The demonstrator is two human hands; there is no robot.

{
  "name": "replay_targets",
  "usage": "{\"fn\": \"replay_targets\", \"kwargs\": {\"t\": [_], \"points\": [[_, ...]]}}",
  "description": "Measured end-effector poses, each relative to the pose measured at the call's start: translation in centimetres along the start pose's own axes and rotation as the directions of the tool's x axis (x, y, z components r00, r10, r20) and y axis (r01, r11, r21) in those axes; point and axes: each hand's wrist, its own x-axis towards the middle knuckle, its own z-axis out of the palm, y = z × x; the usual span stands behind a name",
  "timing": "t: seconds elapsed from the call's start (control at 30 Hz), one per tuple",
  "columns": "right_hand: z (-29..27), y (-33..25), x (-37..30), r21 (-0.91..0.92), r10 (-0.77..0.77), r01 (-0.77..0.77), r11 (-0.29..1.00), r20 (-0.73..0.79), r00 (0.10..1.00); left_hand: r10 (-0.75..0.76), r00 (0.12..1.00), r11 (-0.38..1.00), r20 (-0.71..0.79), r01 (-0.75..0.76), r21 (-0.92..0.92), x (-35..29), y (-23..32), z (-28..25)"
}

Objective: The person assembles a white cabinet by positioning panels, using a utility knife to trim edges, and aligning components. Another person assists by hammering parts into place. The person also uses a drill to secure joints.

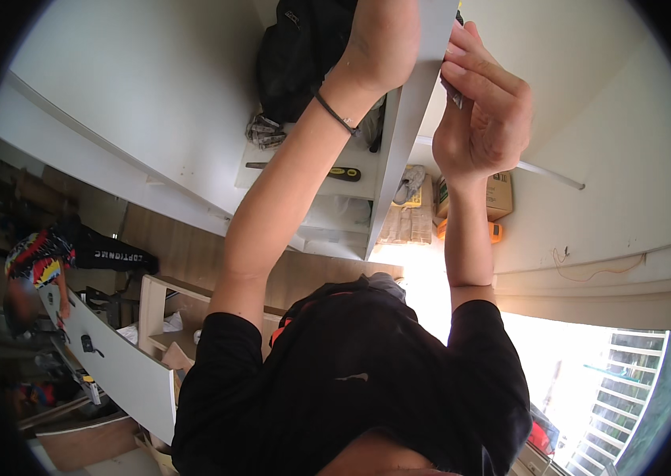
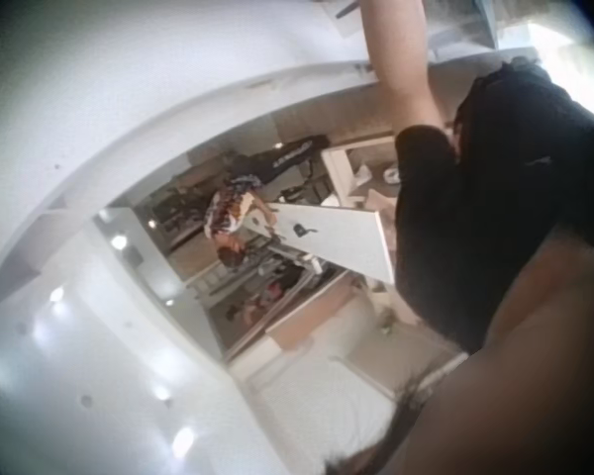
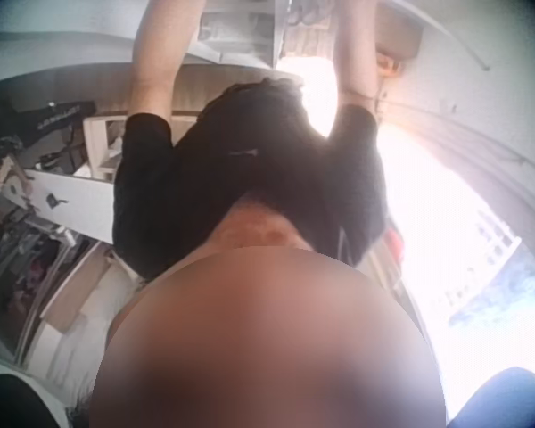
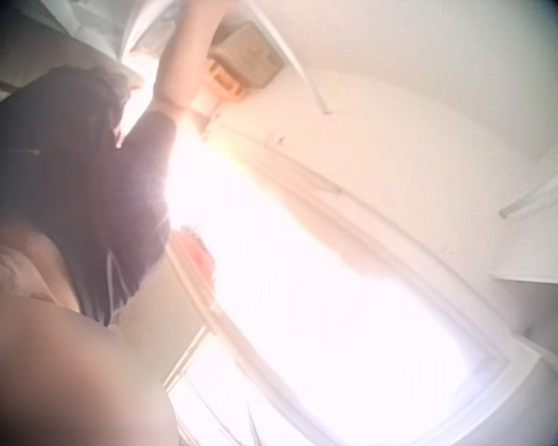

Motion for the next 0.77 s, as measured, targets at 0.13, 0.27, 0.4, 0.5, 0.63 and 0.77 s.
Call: {"fn": "replay_targets", "kwargs": {"t": [0.13, 0.27, 0.4, 0.5, 0.63, 0.77], "points": [[-0.5, -0.3, -2.0, -0.021, -0.004, 0.004, 1.000, 0.033, 0.999, 0.008, 0.999, 0.999, -0.039, -0.006, 0.047, -0.1, -0.6, -0.5], [-0.7, -0.9, -2.4, 0.038, 0.051, -0.053, 0.998, 0.039, 0.998, 0.041, 0.994, 0.993, -0.098, -0.029, 0.116, 0.0, -0.8, -0.6], [-1.1, 0.2, 0.4, 0.126, 0.015, -0.010, 0.992, -0.037, 0.999, 0.099, 0.981, 0.976, -0.164, -0.064, 0.209, 0.2, -0.8, -0.4], [-0.4, 2.2, 3.5, 0.054, -0.100, 0.111, 0.992, -0.177, 0.979, 0.133, 0.973, 0.968, -0.189, -0.087, 0.233, 0.6, -0.7, -0.3], [0.2, 3.0, 5.1, -0.009, -0.241, 0.241, 0.971, -0.047, 0.969, 0.009, 0.999, 1.000, -0.031, -0.009, 0.006, 0.7, 0.2, -0.3], [0.1, 2.8, 4.8, -0.076, -0.229, 0.231, 0.970, 0.027, 0.973, -0.030, 0.972, 0.962, 0.234, 0.091, -0.256, 1.1, 1.1, -1.1]]}}
